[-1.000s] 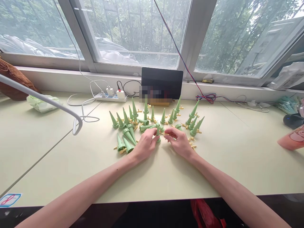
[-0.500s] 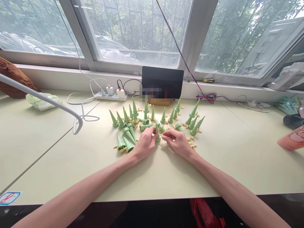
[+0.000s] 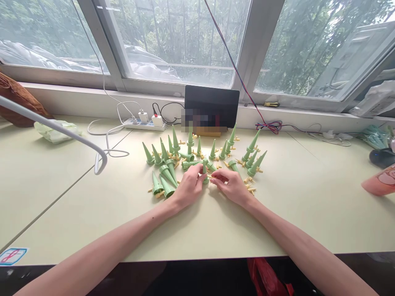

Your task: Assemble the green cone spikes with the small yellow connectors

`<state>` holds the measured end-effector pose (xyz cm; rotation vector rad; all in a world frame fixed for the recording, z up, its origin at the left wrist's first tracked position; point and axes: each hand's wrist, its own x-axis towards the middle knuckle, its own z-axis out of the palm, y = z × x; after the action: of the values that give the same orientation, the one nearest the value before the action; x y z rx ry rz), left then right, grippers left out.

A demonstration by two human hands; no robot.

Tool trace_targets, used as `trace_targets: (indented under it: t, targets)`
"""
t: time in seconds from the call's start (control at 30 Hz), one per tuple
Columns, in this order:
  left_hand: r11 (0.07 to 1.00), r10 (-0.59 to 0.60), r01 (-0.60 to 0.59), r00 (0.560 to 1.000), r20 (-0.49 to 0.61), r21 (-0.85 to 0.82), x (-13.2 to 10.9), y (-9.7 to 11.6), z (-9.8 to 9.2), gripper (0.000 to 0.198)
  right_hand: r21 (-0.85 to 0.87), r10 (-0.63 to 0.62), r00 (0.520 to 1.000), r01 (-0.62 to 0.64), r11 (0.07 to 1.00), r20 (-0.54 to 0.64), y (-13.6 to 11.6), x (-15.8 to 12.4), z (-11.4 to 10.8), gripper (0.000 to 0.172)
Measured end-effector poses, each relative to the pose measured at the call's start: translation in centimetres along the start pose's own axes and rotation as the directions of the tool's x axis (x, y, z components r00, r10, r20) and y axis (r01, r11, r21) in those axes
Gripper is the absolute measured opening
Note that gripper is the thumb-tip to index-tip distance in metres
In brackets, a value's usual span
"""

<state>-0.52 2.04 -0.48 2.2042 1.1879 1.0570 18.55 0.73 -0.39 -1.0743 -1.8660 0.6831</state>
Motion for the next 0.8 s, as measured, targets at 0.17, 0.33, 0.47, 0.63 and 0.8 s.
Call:
trace_targets:
  t: [0.17,0.33,0.47,0.63,0.8]
  targets:
    - [1.0,-0.016,0.016,1.0,0.013,-0.017,-0.02,-0.04,0.02,0.009,0.011,0.01,1.0,-0.01,1.0,0.0,0.01,0.03,0.06,0.011]
    - [1.0,-0.019,0.019,0.999,0.034,-0.009,0.0,-0.04,-0.03,0.008,0.024,0.029,1.0,-0.029,0.999,0.004,0.12,-0.02,0.0,0.012]
    - [1.0,-0.011,0.011,0.999,0.053,-0.006,0.02,0.05,-0.14,0.009,0.043,0.049,0.999,-0.05,0.998,0.017,0.29,-0.04,-0.02,0.014]
    - [0.999,0.011,-0.007,0.996,0.086,-0.042,0.01,0.14,-0.18,0.012,0.039,0.057,0.998,-0.058,0.998,0.036,0.48,0.0,0.0,0.015]
    - [0.997,0.033,-0.027,0.995,0.092,-0.068,-0.03,0.18,-0.12,0.01,0.024,0.049,0.998,-0.05,0.998,0.033,0.68,-0.01,-0.01,0.014]
